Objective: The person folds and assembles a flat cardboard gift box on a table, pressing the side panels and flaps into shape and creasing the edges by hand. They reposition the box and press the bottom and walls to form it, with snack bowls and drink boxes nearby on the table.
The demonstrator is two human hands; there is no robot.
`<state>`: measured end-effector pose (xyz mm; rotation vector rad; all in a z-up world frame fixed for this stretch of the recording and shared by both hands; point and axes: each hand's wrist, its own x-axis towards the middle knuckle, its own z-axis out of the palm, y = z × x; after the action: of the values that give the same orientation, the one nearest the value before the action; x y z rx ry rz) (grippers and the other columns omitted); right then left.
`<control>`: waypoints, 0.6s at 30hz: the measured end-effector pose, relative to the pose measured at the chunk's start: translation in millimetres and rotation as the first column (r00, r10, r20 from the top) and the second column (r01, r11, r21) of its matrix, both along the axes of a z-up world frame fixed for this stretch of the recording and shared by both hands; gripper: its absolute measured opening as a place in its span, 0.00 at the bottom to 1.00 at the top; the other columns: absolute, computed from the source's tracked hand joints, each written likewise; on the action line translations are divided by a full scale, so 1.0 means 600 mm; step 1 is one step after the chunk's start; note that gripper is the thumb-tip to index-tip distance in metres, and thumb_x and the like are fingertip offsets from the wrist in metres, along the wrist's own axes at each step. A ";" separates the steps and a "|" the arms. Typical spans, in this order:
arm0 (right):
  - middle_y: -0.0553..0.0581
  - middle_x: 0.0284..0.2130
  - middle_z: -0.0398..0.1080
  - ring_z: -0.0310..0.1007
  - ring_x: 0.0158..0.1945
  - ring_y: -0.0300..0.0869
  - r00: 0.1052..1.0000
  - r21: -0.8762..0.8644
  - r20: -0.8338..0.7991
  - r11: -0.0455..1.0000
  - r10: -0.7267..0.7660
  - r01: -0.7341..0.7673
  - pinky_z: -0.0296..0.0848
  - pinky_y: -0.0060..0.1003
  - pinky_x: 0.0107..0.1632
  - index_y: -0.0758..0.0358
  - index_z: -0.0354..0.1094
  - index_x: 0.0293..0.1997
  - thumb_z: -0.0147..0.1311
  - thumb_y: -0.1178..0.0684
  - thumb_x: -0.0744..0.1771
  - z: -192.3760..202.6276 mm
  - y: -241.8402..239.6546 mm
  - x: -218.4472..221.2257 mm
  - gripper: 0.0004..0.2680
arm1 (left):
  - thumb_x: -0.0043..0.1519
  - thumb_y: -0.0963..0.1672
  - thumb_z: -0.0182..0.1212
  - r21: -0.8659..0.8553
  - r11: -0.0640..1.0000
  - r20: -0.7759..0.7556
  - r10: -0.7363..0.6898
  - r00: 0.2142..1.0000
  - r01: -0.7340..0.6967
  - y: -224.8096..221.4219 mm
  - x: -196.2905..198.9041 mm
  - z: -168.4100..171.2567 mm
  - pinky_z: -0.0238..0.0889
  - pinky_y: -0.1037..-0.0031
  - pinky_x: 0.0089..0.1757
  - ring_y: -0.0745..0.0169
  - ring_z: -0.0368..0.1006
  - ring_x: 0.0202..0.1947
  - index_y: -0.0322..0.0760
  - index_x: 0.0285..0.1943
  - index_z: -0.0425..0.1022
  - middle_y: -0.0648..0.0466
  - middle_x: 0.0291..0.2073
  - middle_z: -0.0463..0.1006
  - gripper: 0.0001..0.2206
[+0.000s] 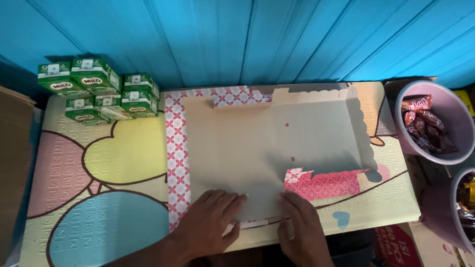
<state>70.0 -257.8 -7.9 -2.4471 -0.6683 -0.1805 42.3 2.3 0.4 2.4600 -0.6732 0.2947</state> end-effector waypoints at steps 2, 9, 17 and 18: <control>0.56 0.58 0.70 0.70 0.60 0.50 0.999 -0.022 0.045 1.000 -0.009 0.010 0.69 0.43 0.62 0.60 0.69 0.57 0.57 0.62 0.58 0.004 0.013 0.007 0.20 | 0.55 0.46 0.61 -0.001 1.000 -0.004 -0.004 1.000 0.004 0.003 0.005 0.003 0.62 0.62 0.52 0.48 0.70 0.49 0.28 0.63 0.69 0.45 0.52 0.74 0.27; 0.53 0.55 0.71 0.71 0.57 0.48 0.995 -0.090 0.072 0.994 0.069 -0.063 0.67 0.42 0.61 0.59 0.69 0.56 0.61 0.59 0.55 -0.010 0.022 0.023 0.23 | 0.60 0.53 0.61 0.031 0.999 -0.081 0.030 0.996 -0.027 0.022 -0.005 -0.027 0.53 0.55 0.59 0.43 0.62 0.62 0.31 0.71 0.62 0.43 0.64 0.67 0.33; 0.51 0.54 0.72 0.71 0.57 0.47 0.994 -0.111 0.085 0.992 0.064 -0.054 0.65 0.43 0.62 0.56 0.70 0.56 0.63 0.58 0.54 -0.014 0.033 0.029 0.24 | 0.54 0.66 0.65 0.219 0.955 -0.040 0.215 0.976 -0.201 0.047 0.003 -0.041 0.36 0.46 0.69 0.39 0.42 0.79 0.27 0.77 0.52 0.37 0.79 0.48 0.53; 0.50 0.54 0.71 0.71 0.56 0.46 0.995 -0.154 0.081 0.987 0.054 -0.041 0.64 0.45 0.63 0.56 0.69 0.56 0.62 0.58 0.54 -0.010 0.035 0.028 0.24 | 0.54 0.65 0.65 0.216 0.954 -0.035 0.221 0.975 -0.209 0.046 0.001 -0.043 0.35 0.47 0.69 0.40 0.40 0.79 0.28 0.77 0.52 0.38 0.79 0.48 0.53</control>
<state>87.1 -236.7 -13.8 -2.5780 -0.8036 -0.2231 43.2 29.9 -25.4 2.7398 -0.4296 0.2430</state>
